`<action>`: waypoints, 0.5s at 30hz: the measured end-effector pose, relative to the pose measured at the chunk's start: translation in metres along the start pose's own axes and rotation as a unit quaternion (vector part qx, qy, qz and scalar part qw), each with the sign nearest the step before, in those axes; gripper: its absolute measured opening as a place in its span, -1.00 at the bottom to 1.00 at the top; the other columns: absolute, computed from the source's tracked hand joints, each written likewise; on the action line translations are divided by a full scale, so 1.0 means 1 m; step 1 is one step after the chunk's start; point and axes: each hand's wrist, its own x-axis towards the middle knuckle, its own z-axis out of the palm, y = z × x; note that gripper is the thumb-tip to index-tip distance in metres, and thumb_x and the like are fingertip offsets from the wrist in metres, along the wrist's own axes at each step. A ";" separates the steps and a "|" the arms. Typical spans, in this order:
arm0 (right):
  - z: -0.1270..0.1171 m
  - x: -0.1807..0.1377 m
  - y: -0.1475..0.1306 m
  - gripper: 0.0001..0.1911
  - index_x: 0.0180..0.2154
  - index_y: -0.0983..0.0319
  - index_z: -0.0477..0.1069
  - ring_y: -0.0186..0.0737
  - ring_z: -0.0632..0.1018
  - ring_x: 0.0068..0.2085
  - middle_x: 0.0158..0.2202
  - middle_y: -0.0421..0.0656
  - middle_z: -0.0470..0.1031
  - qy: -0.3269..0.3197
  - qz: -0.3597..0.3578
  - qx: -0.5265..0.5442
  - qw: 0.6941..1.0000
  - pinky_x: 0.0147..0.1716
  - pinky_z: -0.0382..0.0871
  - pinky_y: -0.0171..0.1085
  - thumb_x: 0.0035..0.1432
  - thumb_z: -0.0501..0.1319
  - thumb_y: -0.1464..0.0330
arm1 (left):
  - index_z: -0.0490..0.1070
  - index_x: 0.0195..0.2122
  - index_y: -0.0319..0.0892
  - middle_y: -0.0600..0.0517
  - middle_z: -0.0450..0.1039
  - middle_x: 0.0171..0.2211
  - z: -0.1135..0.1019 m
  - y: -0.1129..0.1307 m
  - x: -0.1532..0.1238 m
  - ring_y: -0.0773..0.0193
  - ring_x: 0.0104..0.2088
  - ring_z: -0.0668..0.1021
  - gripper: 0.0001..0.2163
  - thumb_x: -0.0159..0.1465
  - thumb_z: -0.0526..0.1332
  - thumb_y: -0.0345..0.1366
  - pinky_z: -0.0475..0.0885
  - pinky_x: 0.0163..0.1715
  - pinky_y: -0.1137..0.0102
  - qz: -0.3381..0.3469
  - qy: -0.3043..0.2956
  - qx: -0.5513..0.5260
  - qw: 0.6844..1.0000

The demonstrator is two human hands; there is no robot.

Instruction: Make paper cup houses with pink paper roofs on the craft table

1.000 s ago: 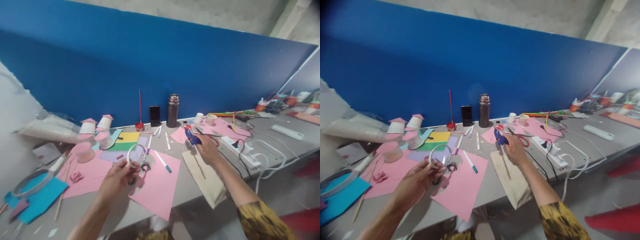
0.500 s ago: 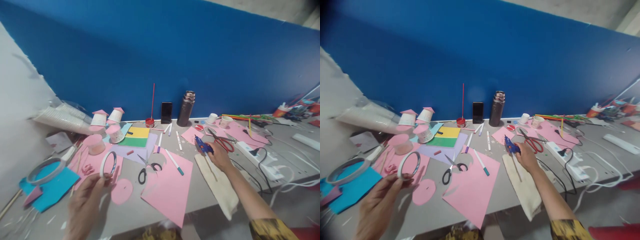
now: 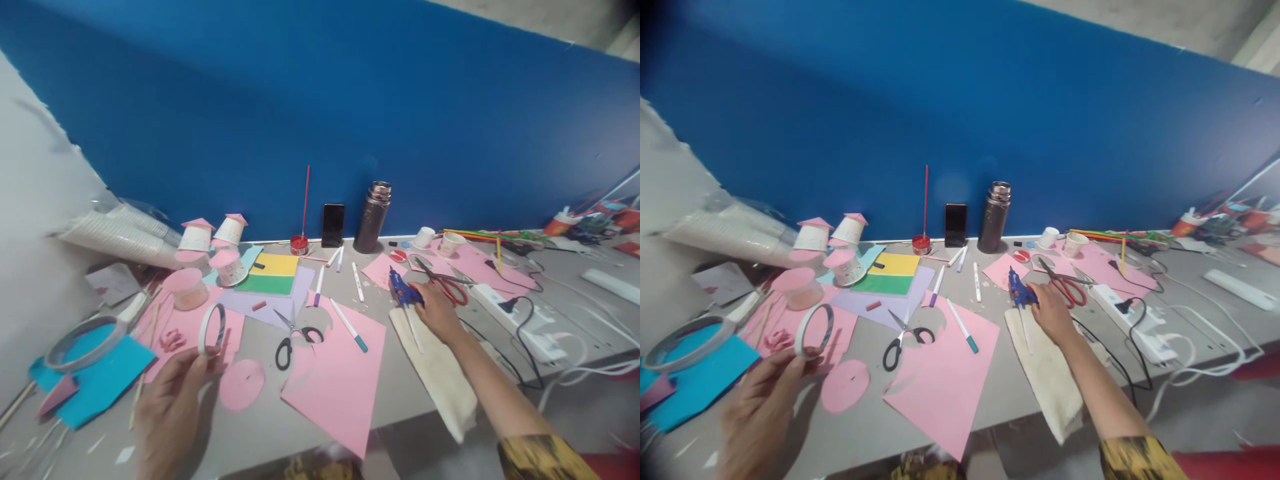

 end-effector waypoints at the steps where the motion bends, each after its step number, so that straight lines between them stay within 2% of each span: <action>1: 0.000 0.000 0.000 -0.50 0.10 0.27 0.42 0.07 0.54 -0.02 -0.07 0.04 0.58 -0.002 -0.002 0.000 1.000 0.05 0.43 -0.02 0.10 0.12 0.56 | 0.54 -0.19 -0.09 -0.01 0.69 -0.28 0.000 -0.001 0.000 0.09 -0.26 0.71 -0.67 0.30 0.22 0.06 0.59 -0.26 0.32 -0.022 -0.007 -0.008 1.000; 3: -0.001 0.001 0.002 -0.49 0.11 0.26 0.41 0.07 0.54 -0.03 -0.07 0.03 0.58 -0.009 -0.009 0.001 1.000 0.04 0.42 -0.03 0.10 0.12 0.56 | 0.54 -0.19 -0.08 -0.01 0.68 -0.29 0.002 -0.003 0.000 0.06 -0.22 0.71 -0.66 0.26 0.23 0.07 0.57 -0.19 0.27 -0.067 -0.020 -0.028 0.997; 6: -0.005 0.006 0.005 -0.46 0.10 0.24 0.42 0.07 0.54 -0.05 -0.08 0.01 0.58 -0.017 -0.025 0.004 1.000 0.02 0.41 -0.03 0.07 0.12 0.57 | 0.54 -0.17 -0.07 0.01 0.68 -0.28 0.003 -0.006 0.001 0.05 -0.21 0.70 -0.64 0.24 0.24 0.09 0.55 -0.13 0.23 -0.096 -0.032 -0.054 0.993; 11: -0.005 0.015 0.006 -0.44 0.12 0.25 0.40 0.09 0.53 -0.02 -0.02 0.03 0.56 0.008 -0.033 0.012 0.999 0.03 0.40 -0.01 0.06 0.11 0.58 | 0.54 -0.16 -0.05 0.04 0.67 -0.30 0.003 -0.004 0.001 0.06 -0.23 0.69 -0.63 0.23 0.25 0.12 0.53 -0.12 0.21 -0.103 -0.034 -0.059 0.992; 15: 0.003 0.011 0.000 -0.46 0.13 0.23 0.38 0.12 0.53 -0.02 -0.06 0.03 0.56 0.035 -0.022 0.018 0.999 0.05 0.39 0.05 0.09 0.11 0.56 | 0.54 -0.17 -0.06 0.02 0.67 -0.28 0.002 -0.003 0.001 0.04 -0.22 0.69 -0.64 0.24 0.24 0.11 0.54 -0.13 0.20 -0.103 -0.031 -0.054 0.993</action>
